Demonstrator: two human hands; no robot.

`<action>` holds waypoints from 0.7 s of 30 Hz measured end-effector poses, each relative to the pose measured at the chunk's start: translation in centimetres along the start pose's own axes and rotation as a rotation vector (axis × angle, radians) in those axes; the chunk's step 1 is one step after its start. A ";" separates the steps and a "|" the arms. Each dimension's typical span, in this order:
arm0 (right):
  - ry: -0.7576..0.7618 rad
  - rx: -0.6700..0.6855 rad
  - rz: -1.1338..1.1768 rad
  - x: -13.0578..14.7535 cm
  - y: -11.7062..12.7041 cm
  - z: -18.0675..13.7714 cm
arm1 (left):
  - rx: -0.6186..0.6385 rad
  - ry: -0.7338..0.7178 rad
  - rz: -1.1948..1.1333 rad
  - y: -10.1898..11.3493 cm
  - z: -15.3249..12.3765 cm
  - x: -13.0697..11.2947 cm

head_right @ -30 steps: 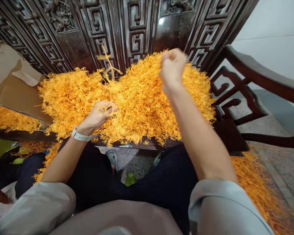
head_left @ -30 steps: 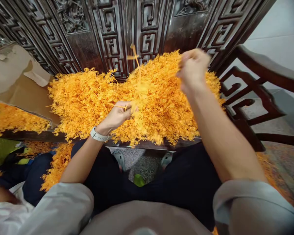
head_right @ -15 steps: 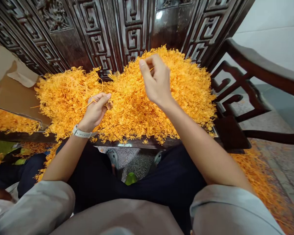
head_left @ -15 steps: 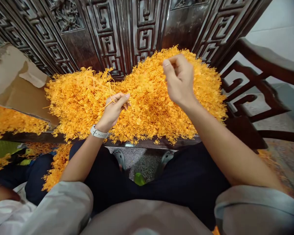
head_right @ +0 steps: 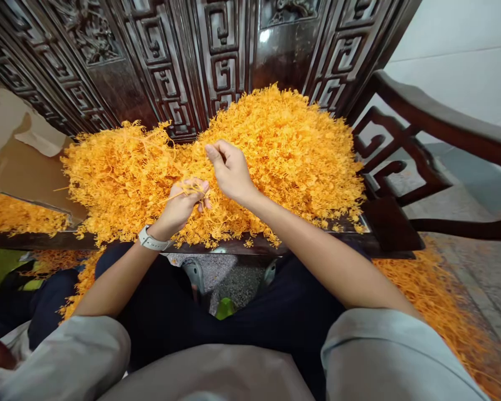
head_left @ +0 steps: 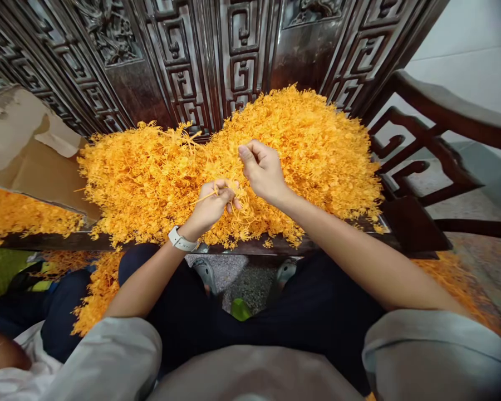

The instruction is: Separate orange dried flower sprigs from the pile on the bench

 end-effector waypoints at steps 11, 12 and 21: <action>-0.163 -0.111 0.179 -1.8 4.1 3.5 | -0.015 0.051 -0.002 0.0 -0.7 -1.7; -0.162 -0.103 0.175 -1.9 4.1 3.7 | -0.017 0.045 -0.011 -0.1 -0.8 -1.9; -0.048 -0.117 -0.201 -3.2 13.6 8.6 | 0.101 0.149 -0.018 -0.9 -1.9 -1.7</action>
Point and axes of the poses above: each hand's wrist, its own z-axis towards the middle knuckle, its own y-axis out of the back of the hand, x = y × z, the point moved 7 cm from there along z, towards the middle knuckle, and after that the axes turned 3 degrees about x, right-handed, at the moved point
